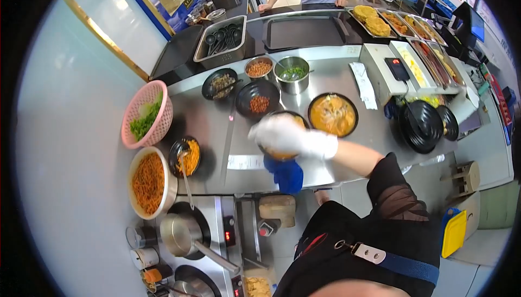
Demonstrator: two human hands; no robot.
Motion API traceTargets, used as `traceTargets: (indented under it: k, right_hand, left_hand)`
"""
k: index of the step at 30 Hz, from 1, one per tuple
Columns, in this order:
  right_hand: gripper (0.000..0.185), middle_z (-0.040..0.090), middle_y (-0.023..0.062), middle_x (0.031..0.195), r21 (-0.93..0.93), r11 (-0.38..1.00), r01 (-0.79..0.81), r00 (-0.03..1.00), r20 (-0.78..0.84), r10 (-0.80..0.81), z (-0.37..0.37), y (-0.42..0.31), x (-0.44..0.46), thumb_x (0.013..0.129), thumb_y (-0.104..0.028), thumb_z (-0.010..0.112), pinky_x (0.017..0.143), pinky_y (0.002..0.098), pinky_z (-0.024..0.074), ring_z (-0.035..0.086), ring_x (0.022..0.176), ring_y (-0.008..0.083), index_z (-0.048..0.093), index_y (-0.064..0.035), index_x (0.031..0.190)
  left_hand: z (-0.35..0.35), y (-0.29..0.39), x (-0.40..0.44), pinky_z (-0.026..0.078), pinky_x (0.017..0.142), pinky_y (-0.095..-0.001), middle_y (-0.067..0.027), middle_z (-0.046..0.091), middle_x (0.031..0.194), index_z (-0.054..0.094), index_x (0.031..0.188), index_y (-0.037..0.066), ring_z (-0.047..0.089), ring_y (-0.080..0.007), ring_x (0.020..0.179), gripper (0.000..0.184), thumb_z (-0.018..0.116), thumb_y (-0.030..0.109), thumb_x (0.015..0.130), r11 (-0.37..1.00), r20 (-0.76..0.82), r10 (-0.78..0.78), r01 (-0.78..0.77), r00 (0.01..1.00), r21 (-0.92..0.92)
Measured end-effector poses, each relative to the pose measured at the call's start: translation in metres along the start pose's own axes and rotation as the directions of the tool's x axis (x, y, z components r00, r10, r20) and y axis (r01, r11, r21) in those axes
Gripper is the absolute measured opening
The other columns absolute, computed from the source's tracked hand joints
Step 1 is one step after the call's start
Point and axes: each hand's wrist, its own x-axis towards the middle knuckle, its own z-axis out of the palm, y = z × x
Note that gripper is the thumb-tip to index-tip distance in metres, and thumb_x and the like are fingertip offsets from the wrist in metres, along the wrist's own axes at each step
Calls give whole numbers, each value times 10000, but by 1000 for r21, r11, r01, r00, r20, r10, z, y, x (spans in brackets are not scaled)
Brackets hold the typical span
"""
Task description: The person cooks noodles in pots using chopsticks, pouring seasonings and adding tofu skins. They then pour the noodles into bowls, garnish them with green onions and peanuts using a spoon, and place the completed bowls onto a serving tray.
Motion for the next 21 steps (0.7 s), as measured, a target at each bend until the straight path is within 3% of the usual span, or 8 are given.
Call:
traceTargets:
  k: [2, 5, 6, 9, 13, 15, 19, 21]
  right_hand:
    - [159, 667, 127, 892, -277, 889, -365, 930, -71, 360, -52, 97, 23, 854, -161, 550, 752, 401, 516, 643, 832, 315, 682, -91, 906]
    - [213, 659, 156, 910, -480, 683, -550, 831, -227, 509, -99, 229, 24, 813, -183, 590, 760, 439, 510, 640, 860, 340, 638, -78, 992]
    - [231, 658, 171, 912, -461, 631, -624, 775, -262, 575, -101, 264, 18, 814, -215, 617, 759, 434, 512, 640, 865, 347, 633, -55, 981]
    - [289, 660, 181, 927, -458, 564, -687, 674, -114, 729, -115, 297, 7, 821, -281, 643, 758, 432, 512, 645, 861, 343, 626, -34, 971]
    - [272, 670, 168, 866, -251, 551, -796, 586, -93, 805, -102, 327, -8, 786, -261, 700, 751, 425, 507, 645, 834, 342, 611, -32, 901]
    - [188, 669, 170, 845, 15, 510, -860, 509, -45, 859, -99, 328, -6, 777, -179, 706, 726, 410, 505, 646, 792, 337, 614, -31, 847]
    - [124, 657, 163, 821, -40, 743, -668, 737, -177, 653, -95, 313, -8, 798, -95, 650, 687, 396, 514, 643, 742, 320, 619, -39, 904]
    - [168, 640, 148, 796, -584, 751, -309, 924, 3, 383, -111, 299, -7, 811, -37, 589, 633, 391, 519, 639, 691, 305, 618, -52, 976]
  left_hand:
    - [75, -1, -22, 476, 703, -249, -72, 595, 936, 596, 1056, -29, 550, -133, 768, 217, 510, 94, 899, 989, 341, 13, 37, 940, -140]
    - [159, 81, -61, 445, 851, -279, -87, 625, 1073, 592, 1169, -3, 558, -153, 956, 285, 529, 27, 893, 984, 782, 48, 104, 622, -143]
    - [188, 108, -76, 453, 664, -244, -48, 597, 869, 616, 1136, 20, 502, -105, 702, 278, 583, 13, 860, 960, 791, 187, 62, 582, -273]
    - [269, 144, -102, 451, 661, -266, -60, 590, 840, 623, 1119, 46, 492, -141, 677, 297, 621, -11, 828, 886, 799, 446, -71, 403, -458]
    - [342, 189, -128, 475, 695, -260, -76, 631, 925, 629, 1092, 27, 553, -132, 726, 253, 614, -9, 842, 881, 842, 460, -24, 281, -473]
    - [364, 203, -142, 457, 698, -223, -14, 591, 876, 615, 1105, -7, 520, -79, 722, 224, 572, 3, 885, 892, 926, 331, 260, 179, -369]
    - [399, 203, -154, 471, 669, -216, -16, 619, 855, 628, 1071, -11, 542, -61, 712, 184, 588, 32, 897, 881, 971, 228, 410, 72, -238]
    - [418, 201, -149, 459, 646, -209, -7, 606, 821, 627, 1066, -10, 526, -52, 691, 176, 582, 33, 902, 867, 969, 231, 433, 91, -247]
